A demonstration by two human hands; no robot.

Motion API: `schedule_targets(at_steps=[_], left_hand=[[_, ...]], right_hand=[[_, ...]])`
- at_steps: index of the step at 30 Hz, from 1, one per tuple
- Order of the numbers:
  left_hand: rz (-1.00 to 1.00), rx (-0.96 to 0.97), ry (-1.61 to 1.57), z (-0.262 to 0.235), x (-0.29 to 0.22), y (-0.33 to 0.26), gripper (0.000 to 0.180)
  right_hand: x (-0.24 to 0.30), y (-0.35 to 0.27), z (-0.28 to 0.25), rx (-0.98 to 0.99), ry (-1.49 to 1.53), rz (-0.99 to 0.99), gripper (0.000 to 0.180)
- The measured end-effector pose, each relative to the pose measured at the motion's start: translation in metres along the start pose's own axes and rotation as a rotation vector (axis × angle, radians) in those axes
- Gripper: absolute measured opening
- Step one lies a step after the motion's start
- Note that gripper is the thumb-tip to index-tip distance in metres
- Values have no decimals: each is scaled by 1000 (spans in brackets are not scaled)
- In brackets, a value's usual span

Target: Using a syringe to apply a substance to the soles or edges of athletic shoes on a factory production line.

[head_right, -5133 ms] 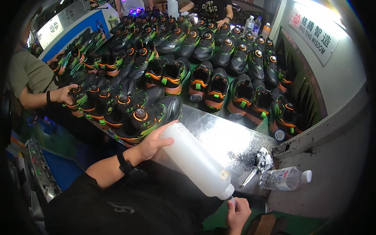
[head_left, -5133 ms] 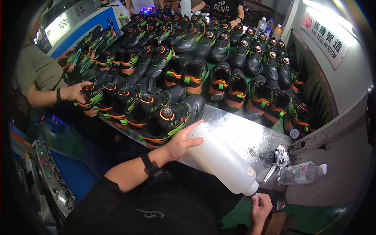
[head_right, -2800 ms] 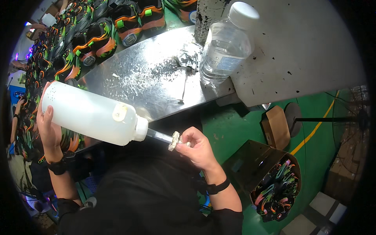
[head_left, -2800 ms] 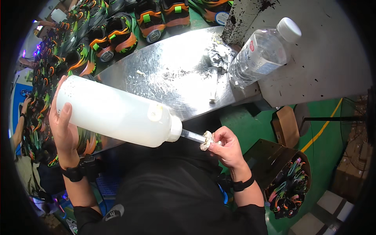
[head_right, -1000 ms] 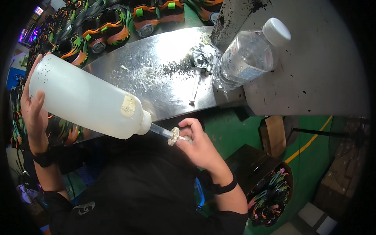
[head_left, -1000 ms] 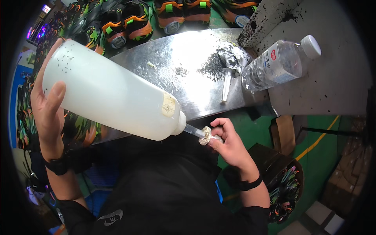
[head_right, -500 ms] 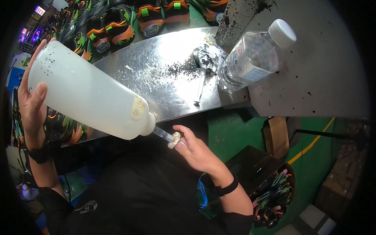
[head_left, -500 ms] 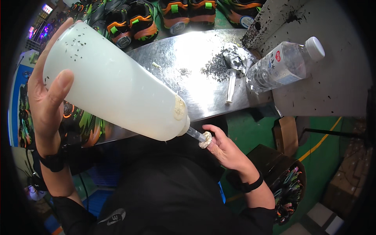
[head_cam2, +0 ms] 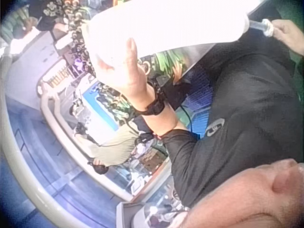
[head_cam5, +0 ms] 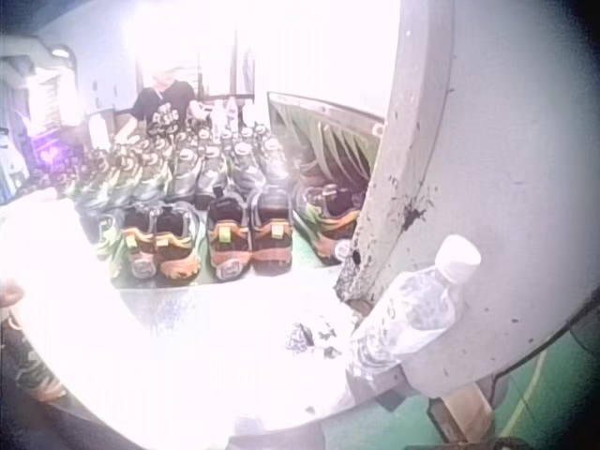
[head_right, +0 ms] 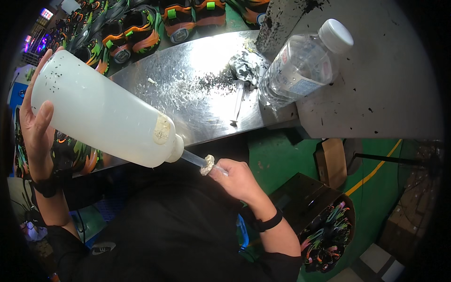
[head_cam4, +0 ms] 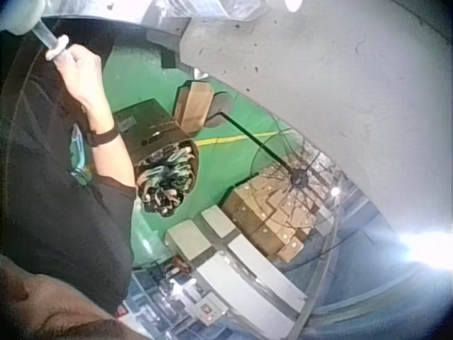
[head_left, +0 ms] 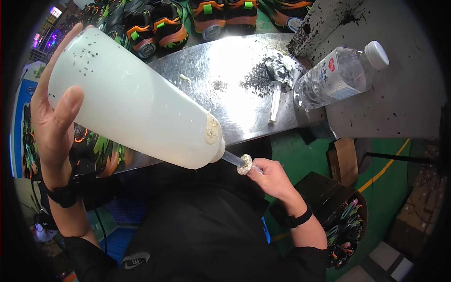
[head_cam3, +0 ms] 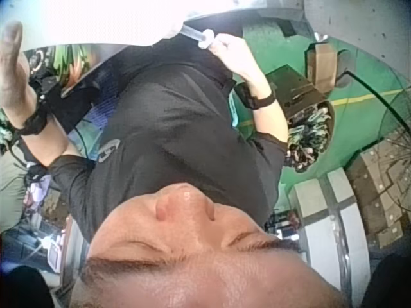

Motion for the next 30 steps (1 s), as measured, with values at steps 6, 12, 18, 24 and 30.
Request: schedule_targets(at_steps=[6,12,18,24,30], left_hand=[[16,2,15,1,-2,1,74],[-32,16,-117,9,-1,2,70],[-213,-21,-315,38,30,-10,67],[-360,76,-495,58,47,-17,59],[-318,324,-167,69,82,-33,45]], right_hand=[[3,-1,-3,-25,-7,13,43],[0,-5,-11,9,44,34,40],[-16,-20,-34,69,211,117,27],[-10,-34,-47,68,184,113,26],[2,-45,-54,4,157,87,23]])
Point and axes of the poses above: each hand's wrist, its own y-axis towards the middle knuckle, its own z-axis out of the palm, x = y × z, the point moved 8 cm from there along y, towards the middle knuckle, and after that the axes turned 1 degree about -z, right-handed, at the moved point
